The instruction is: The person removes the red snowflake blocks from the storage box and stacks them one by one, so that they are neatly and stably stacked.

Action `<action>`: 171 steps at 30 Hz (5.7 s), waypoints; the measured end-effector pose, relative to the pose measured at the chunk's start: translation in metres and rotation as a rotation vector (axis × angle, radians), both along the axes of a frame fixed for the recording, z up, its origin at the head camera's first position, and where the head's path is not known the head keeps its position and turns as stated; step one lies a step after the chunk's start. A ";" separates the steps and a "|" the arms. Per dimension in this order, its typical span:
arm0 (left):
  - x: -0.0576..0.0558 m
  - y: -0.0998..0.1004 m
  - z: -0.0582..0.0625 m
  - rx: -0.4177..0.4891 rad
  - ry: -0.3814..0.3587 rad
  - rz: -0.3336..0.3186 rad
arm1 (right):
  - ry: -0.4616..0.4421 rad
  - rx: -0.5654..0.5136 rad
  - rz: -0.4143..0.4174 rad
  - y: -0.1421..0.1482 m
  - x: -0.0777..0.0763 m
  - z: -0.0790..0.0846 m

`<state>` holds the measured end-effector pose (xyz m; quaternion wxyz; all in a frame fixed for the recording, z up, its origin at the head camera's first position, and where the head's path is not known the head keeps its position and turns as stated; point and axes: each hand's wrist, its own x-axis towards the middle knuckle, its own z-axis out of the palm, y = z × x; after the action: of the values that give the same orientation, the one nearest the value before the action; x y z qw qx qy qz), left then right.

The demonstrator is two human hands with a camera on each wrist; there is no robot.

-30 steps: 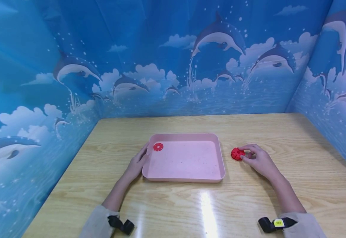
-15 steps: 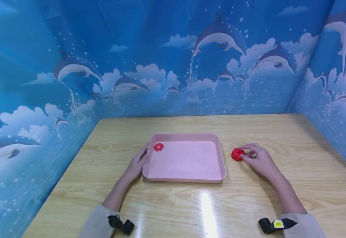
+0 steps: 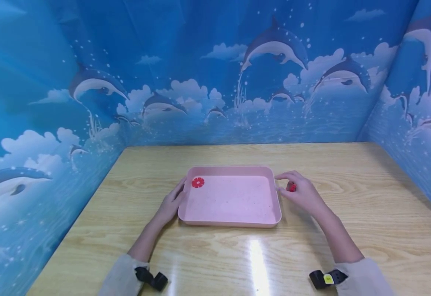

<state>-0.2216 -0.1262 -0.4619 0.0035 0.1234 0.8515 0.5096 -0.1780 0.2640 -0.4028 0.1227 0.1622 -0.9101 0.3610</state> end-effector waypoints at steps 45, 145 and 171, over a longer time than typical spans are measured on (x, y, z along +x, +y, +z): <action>0.000 0.001 -0.001 0.000 0.059 -0.009 | -0.183 0.034 0.095 -0.203 -0.081 -0.034; 0.006 0.001 0.008 0.054 0.044 -0.029 | 0.106 0.004 -0.065 -0.056 0.003 0.006; 0.000 -0.001 -0.002 0.036 0.043 -0.029 | 0.112 -0.022 -0.222 0.028 0.024 -0.008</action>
<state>-0.2216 -0.1276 -0.4637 -0.0097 0.1468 0.8402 0.5219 -0.1536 0.2919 -0.4105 0.2144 0.0790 -0.9102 0.3455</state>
